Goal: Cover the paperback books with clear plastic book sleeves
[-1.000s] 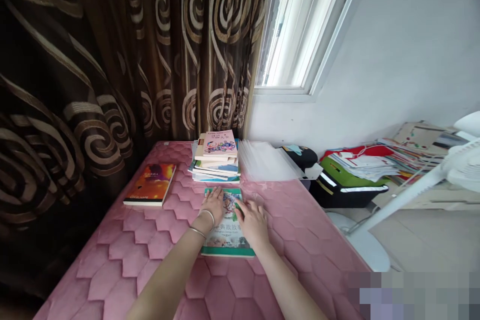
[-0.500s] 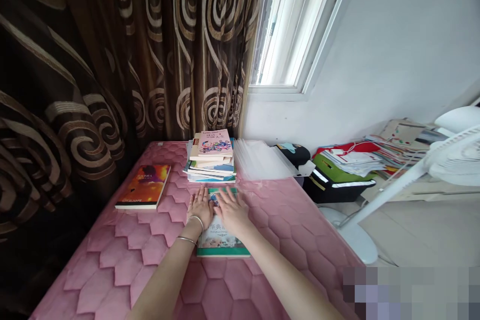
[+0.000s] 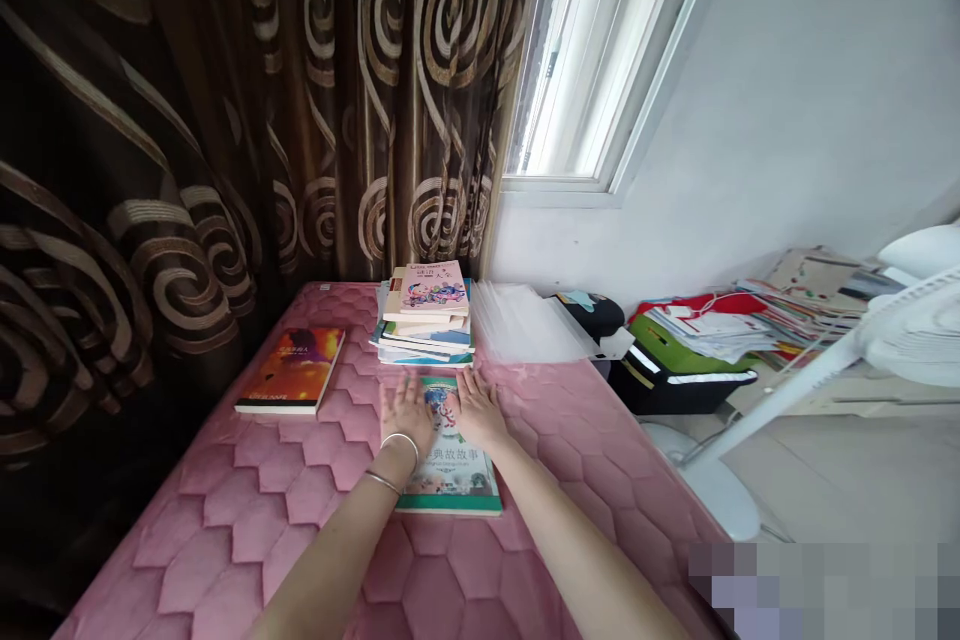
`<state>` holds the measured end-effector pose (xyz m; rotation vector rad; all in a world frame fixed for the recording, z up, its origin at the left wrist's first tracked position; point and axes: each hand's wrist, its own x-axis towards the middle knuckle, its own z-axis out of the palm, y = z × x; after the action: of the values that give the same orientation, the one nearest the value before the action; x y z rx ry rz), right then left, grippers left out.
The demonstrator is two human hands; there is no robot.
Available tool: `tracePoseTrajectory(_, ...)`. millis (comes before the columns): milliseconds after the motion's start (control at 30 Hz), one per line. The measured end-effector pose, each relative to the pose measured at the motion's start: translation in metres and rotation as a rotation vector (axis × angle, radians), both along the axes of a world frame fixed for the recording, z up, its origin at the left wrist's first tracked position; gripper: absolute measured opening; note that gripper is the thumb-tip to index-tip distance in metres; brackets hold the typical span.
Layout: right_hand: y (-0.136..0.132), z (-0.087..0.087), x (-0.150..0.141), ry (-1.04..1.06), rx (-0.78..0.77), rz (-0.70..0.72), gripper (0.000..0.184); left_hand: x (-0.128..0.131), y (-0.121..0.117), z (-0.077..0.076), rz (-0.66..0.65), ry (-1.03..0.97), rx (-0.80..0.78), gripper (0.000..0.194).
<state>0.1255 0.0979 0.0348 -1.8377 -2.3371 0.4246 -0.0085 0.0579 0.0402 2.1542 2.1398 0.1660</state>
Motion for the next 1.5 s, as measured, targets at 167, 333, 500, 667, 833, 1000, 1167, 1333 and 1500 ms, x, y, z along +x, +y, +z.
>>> tracePoseTrajectory(167, 0.000, 0.000, -0.002, -0.021, -0.011, 0.001, 0.059, 0.002, 0.010, 0.005, -0.273, -0.035, -0.053, 0.060)
tracePoseTrajectory(333, 0.000, -0.001, -0.001, -0.013, -0.021, 0.000, 0.060, -0.013, 0.015, 0.009, -0.015, -0.031, -0.042, 0.062)
tracePoseTrajectory(500, 0.001, 0.001, -0.001, -0.025, 0.019, -0.002, 0.060, -0.013, -0.027, 0.002, -0.044, -0.037, 0.006, 0.061)
tracePoseTrajectory(667, -0.023, -0.001, -0.017, -0.059, 0.151, -0.028, 0.059, -0.011, -0.060, 0.003, -0.123, -0.049, -0.052, 0.060)
tracePoseTrajectory(833, -0.062, -0.009, -0.014, -0.021, 0.194, 0.075, 0.054, -0.013, -0.055, 0.006, -0.128, -0.060, -0.035, 0.059)
tracePoseTrajectory(1000, -0.080, -0.007, 0.041, -0.012, 0.138, 0.013, 0.049, -0.022, -0.061, -0.002, -0.115, -0.087, -0.001, 0.058)
tracePoseTrajectory(1167, -0.099, -0.014, 0.083, 0.172, 0.274, 0.252, 0.041, -0.042, -0.097, -0.020, -0.139, -0.111, 0.095, 0.056)
tracePoseTrajectory(1333, -0.110, -0.019, 0.091, 0.283, 0.303, 0.340, 0.037, -0.060, -0.124, -0.028, -0.179, -0.176, 0.247, 0.048)
tracePoseTrajectory(1500, -0.108, -0.016, 0.089, 0.264, 0.267, 0.315, 0.037, -0.067, -0.129, -0.021, -0.229, -0.273, 0.321, 0.041)
